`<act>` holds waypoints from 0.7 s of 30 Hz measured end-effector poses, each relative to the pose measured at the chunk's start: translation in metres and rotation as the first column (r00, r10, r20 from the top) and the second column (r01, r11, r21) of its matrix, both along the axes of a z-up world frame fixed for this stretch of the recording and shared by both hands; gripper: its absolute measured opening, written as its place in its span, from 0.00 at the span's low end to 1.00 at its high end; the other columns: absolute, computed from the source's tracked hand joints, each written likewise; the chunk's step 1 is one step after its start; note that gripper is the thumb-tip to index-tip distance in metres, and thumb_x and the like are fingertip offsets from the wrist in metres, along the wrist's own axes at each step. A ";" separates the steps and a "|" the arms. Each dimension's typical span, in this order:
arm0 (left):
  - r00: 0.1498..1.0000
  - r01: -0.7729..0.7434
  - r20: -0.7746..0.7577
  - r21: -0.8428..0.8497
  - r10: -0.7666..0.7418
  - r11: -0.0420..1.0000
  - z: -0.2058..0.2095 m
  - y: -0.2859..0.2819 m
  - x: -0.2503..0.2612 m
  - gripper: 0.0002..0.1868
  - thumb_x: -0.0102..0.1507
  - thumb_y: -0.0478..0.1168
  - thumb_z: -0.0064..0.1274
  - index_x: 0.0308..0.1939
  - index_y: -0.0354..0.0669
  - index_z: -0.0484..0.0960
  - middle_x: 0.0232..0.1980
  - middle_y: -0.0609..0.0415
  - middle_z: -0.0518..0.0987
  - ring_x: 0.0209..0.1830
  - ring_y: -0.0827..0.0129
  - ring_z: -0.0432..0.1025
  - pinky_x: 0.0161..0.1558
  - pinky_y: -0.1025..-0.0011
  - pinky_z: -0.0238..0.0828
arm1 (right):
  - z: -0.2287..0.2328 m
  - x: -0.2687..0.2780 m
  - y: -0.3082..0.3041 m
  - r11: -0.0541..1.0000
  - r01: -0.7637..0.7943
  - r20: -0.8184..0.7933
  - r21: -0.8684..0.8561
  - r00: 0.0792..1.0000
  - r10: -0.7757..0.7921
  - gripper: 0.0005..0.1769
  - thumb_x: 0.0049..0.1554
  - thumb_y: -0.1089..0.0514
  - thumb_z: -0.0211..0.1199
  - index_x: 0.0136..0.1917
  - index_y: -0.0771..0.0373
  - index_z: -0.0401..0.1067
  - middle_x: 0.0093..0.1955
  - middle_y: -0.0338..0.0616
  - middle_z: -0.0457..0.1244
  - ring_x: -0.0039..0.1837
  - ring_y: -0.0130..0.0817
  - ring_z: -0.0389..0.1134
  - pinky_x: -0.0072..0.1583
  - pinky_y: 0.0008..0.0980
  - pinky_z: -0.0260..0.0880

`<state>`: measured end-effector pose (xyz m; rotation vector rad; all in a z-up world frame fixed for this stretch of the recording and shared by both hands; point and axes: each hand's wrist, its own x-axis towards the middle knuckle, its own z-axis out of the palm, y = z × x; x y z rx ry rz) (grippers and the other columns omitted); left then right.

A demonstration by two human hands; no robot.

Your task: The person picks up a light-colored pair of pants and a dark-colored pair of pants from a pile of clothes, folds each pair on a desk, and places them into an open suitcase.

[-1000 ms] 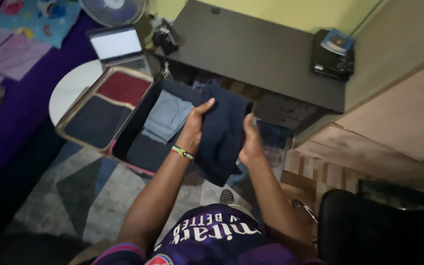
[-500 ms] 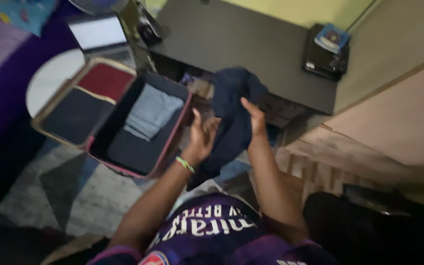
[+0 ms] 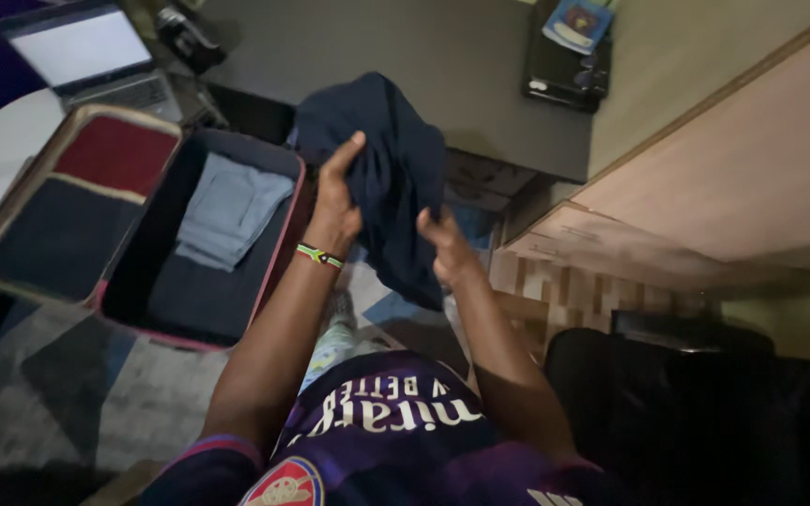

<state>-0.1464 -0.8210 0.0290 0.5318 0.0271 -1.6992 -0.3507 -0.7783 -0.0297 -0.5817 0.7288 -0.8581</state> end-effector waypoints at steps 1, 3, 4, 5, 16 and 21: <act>0.997 -0.004 -0.083 -0.051 0.000 0.999 0.004 -0.010 -0.003 0.17 0.67 0.39 0.57 0.56 0.30 0.80 0.52 0.41 0.84 0.50 0.53 0.81 0.57 0.57 0.79 | -0.012 -0.004 -0.003 1.000 0.009 -0.006 -0.003 1.000 -0.009 0.43 0.59 0.47 0.73 0.76 0.74 0.61 0.67 0.49 0.63 0.68 0.45 0.64 0.70 0.46 0.65; 0.988 -0.014 -0.158 -0.093 -0.001 0.996 0.014 -0.031 -0.003 0.18 0.68 0.41 0.58 0.56 0.30 0.80 0.52 0.41 0.83 0.50 0.52 0.80 0.57 0.56 0.78 | -0.035 -0.005 -0.004 0.971 -0.209 -0.194 -0.118 0.964 0.183 0.44 0.55 0.49 0.74 0.76 0.68 0.62 0.71 0.45 0.63 0.72 0.37 0.63 0.72 0.38 0.61; 0.987 -0.091 -0.140 -0.108 0.075 0.990 0.018 -0.043 -0.005 0.21 0.67 0.43 0.57 0.57 0.30 0.80 0.55 0.41 0.83 0.54 0.52 0.79 0.61 0.55 0.77 | -0.046 -0.002 -0.005 0.972 -0.205 -0.194 -0.113 0.964 0.180 0.44 0.55 0.49 0.74 0.76 0.68 0.62 0.71 0.45 0.63 0.72 0.37 0.63 0.72 0.38 0.61; 0.981 -0.166 -0.123 -0.124 0.150 0.978 0.022 -0.055 -0.007 0.23 0.66 0.45 0.57 0.58 0.29 0.79 0.57 0.41 0.82 0.58 0.52 0.78 0.65 0.55 0.75 | -0.058 0.004 -0.007 0.966 -0.251 -0.195 -0.058 0.952 0.235 0.44 0.52 0.52 0.75 0.75 0.63 0.60 0.70 0.42 0.63 0.70 0.35 0.64 0.71 0.38 0.62; 0.963 -0.254 -0.166 -0.301 0.212 0.919 -0.028 -0.187 0.040 0.21 0.71 0.50 0.55 0.58 0.35 0.80 0.57 0.47 0.82 0.58 0.55 0.77 0.66 0.56 0.73 | -0.082 0.058 -0.154 0.924 0.250 -0.170 0.290 0.963 -0.207 0.28 0.51 0.68 0.71 0.64 0.75 0.69 0.59 0.56 0.69 0.60 0.52 0.72 0.60 0.47 0.78; 0.973 -0.225 -0.091 -0.133 0.214 0.965 -0.081 -0.229 0.087 0.18 0.68 0.46 0.55 0.54 0.35 0.81 0.54 0.46 0.83 0.54 0.54 0.79 0.63 0.56 0.75 | -0.006 0.062 -0.254 0.911 0.411 -0.243 0.031 0.887 -0.392 0.27 0.50 0.63 0.70 0.63 0.69 0.69 0.55 0.54 0.68 0.52 0.48 0.72 0.46 0.45 0.78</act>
